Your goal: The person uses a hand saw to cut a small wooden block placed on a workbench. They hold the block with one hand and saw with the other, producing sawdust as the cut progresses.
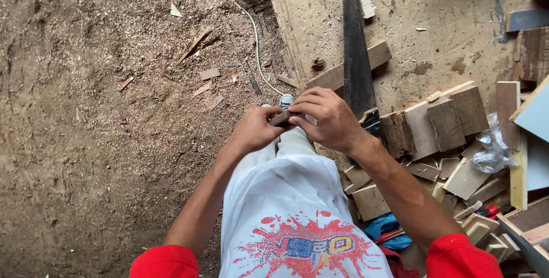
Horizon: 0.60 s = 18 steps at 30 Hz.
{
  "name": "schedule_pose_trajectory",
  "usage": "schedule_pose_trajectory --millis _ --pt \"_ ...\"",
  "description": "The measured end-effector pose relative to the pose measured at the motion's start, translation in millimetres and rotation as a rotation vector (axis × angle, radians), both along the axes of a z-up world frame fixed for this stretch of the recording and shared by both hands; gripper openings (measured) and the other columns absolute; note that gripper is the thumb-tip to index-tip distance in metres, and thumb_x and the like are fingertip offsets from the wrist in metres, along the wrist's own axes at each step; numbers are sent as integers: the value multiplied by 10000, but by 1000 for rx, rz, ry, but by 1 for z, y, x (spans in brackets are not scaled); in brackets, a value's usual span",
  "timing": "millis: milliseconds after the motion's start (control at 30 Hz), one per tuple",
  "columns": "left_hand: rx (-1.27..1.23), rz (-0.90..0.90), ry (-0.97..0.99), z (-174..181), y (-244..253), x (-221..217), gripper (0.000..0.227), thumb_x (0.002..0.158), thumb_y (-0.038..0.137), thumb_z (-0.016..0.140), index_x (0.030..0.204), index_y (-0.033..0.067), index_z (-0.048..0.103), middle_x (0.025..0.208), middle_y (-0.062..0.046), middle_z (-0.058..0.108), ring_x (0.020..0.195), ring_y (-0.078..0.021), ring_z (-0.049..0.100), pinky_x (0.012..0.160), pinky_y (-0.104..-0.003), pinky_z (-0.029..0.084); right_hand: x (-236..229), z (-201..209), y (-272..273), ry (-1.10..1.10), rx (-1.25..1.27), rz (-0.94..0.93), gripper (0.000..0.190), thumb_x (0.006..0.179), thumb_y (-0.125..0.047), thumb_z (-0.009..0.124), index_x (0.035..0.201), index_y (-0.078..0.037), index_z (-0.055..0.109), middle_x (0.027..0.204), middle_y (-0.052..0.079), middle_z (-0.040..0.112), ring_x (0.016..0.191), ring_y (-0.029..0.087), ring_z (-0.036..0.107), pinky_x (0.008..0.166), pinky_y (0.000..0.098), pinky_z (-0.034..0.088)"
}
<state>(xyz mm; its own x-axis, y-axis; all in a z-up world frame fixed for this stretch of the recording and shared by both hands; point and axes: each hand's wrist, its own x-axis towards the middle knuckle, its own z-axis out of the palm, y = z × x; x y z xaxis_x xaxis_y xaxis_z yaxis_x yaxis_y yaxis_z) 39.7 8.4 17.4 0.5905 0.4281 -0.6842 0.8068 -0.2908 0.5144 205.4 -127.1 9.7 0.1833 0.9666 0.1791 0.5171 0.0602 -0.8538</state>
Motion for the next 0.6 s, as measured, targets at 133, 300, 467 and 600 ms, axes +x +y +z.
schedule_pose_trajectory --millis 133,300,467,600 --pt "575 -98 -180 -10 -9 -3 372 772 274 775 1107 118 734 957 -77 694 908 -250 627 773 -410 456 -8 1 2 2 129 -114 209 828 -44 788 1030 -18 744 1148 139 741 1179 335 654 1032 417 518" --pt "721 -118 -77 -16 -4 -4 412 785 281 789 1122 88 653 1018 -99 631 973 -256 551 804 -419 355 -23 -12 -1 88 233 -122 101 830 -56 779 921 -28 744 1131 127 752 1182 322 652 1044 445 517" --pt "818 -177 -153 -23 -3 -8 570 651 249 794 1176 81 647 986 -114 651 960 -274 563 810 -431 395 -16 -42 -6 218 -11 -356 140 1024 -114 674 952 -63 783 949 67 785 900 196 739 888 360 600" --pt "349 -33 -222 -36 -6 -15 375 964 335 710 1278 144 637 1032 -130 760 869 -248 705 724 -444 554 1 -64 -34 321 -181 -547 181 1056 -185 658 1002 -50 765 949 89 778 838 175 756 753 317 609"
